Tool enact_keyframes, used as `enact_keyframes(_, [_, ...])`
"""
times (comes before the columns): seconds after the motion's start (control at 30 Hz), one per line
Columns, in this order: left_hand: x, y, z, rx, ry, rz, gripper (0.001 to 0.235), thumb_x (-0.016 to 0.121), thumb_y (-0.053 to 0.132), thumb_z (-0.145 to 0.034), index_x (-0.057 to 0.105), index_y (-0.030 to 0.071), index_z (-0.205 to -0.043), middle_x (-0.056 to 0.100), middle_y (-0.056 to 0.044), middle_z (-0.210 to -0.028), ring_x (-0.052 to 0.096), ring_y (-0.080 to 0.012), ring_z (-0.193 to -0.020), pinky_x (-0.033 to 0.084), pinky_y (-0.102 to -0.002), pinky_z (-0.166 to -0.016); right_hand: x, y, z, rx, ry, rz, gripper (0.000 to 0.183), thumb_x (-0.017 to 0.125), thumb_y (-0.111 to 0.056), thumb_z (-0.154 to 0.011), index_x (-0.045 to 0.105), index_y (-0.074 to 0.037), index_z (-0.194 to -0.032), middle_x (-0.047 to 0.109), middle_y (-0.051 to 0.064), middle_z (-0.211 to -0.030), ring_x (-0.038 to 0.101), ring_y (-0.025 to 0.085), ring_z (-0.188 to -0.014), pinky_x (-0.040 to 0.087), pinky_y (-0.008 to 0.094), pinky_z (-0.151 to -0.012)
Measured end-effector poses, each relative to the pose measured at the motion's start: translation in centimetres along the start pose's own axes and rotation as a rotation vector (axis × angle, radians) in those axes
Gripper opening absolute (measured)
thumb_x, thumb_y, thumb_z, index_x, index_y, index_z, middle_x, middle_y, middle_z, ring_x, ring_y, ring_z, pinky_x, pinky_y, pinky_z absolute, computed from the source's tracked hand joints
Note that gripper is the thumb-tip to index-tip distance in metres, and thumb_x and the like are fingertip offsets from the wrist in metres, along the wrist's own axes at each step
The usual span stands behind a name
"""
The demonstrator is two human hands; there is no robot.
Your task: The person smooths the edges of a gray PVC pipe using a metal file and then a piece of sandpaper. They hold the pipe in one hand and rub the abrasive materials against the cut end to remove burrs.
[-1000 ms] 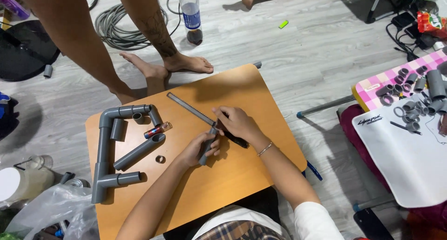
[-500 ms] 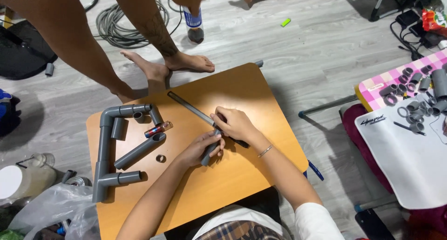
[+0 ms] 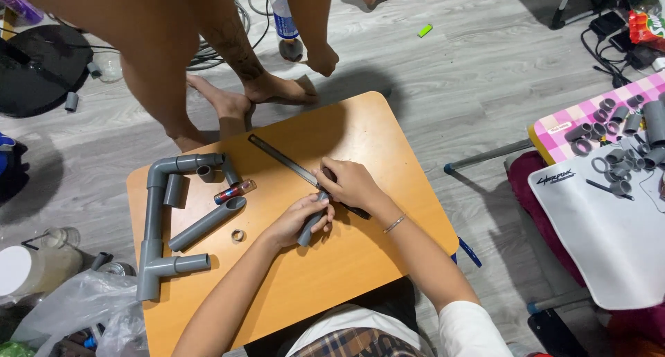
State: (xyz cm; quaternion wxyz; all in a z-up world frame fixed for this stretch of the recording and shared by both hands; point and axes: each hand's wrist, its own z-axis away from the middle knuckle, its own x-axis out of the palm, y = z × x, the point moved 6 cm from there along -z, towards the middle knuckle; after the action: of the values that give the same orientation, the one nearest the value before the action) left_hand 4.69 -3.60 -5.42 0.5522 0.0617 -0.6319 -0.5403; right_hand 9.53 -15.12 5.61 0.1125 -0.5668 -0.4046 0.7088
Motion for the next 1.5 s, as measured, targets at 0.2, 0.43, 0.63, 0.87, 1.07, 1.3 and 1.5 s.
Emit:
enact_keyframes(0.2, [0.2, 0.1, 0.0, 0.004, 0.001, 0.01, 0.022, 0.051, 0.017, -0.101, 0.049, -0.003, -0.11, 0.059, -0.015, -0.082, 0.046, -0.0081, -0.041, 0.053, -0.037, -0.068, -0.1, 0.0, -0.2, -0.006, 0.006, 0.019, 0.038, 0.042, -0.043, -0.099, 0.058, -0.009, -0.091, 0.063, 0.016, -0.065, 0.067, 0.036, -0.069, 0.053, 0.044, -0.065])
enact_keyframes(0.43, [0.3, 0.2, 0.0, 0.008, 0.003, 0.021, 0.02, 0.05, 0.016, -0.101, 0.049, -0.002, -0.109, 0.059, -0.015, -0.082, 0.046, -0.0083, -0.041, 0.053, -0.037, -0.068, -0.1, 0.2, -0.2, -0.011, 0.011, 0.037, 0.038, 0.042, -0.042, -0.099, 0.058, -0.009, -0.092, 0.063, 0.016, -0.065, 0.067, 0.036, -0.07, 0.053, 0.044, -0.065])
enact_keyframes(0.63, [0.4, 0.4, 0.0, 0.011, 0.005, 0.033, 0.019, 0.05, 0.015, -0.101, 0.049, -0.001, -0.109, 0.059, -0.015, -0.082, 0.046, -0.0085, -0.04, 0.053, -0.037, -0.068, 0.1, 0.2, -0.2, -0.014, 0.015, 0.056, 0.037, 0.042, -0.041, -0.099, 0.058, -0.008, -0.093, 0.064, 0.016, -0.066, 0.067, 0.036, -0.07, 0.053, 0.044, -0.065])
enact_keyframes(0.87, [1.6, 1.5, 0.5, 0.007, 0.008, 0.005, 0.021, 0.05, 0.017, -0.101, 0.047, -0.002, -0.108, 0.058, -0.014, -0.082, 0.045, -0.0081, -0.041, 0.052, -0.038, -0.068, 0.7, 1.5, -0.7, -0.027, 0.004, 0.042, 0.037, 0.037, -0.041, -0.097, 0.057, -0.011, -0.09, 0.06, 0.016, -0.063, 0.065, 0.038, -0.067, 0.053, 0.045, -0.063])
enact_keyframes(1.07, [-0.6, -0.5, -0.2, 0.026, 0.014, -0.009, 0.022, 0.052, 0.018, -0.1, 0.047, -0.003, -0.106, 0.055, -0.014, -0.079, 0.045, -0.0083, -0.04, 0.052, -0.039, -0.068, -0.2, 0.6, -0.3, -0.077, 0.061, 0.04, 0.032, 0.047, -0.039, -0.096, 0.058, -0.009, -0.092, 0.063, 0.014, -0.065, 0.067, 0.034, -0.067, 0.053, 0.043, -0.062])
enact_keyframes(1.3, [1.7, 1.6, 1.3, 0.048, 0.133, -0.128, 0.018, 0.063, 0.009, -0.095, 0.056, -0.004, -0.104, 0.046, -0.003, -0.08, 0.055, -0.0114, -0.05, 0.059, -0.04, -0.064, -2.5, -0.8, 0.5, -0.239, 0.16, -0.004, 0.033, 0.066, -0.034, -0.092, 0.057, -0.008, -0.073, 0.063, 0.012, -0.053, 0.065, 0.031, -0.052, 0.051, 0.034, -0.053])
enact_keyframes(1.5, [4.0, 4.0, 1.7, 0.091, 0.138, -0.253, 0.037, 0.067, 0.005, -0.091, 0.05, -0.003, -0.123, 0.044, -0.004, -0.088, 0.062, -0.013, -0.052, 0.063, -0.034, -0.053, -2.0, -0.9, 0.5, -0.259, 0.13, 0.052, 0.032, 0.068, -0.032, -0.09, 0.058, -0.009, -0.071, 0.064, 0.012, -0.054, 0.065, 0.031, -0.053, 0.051, 0.035, -0.053])
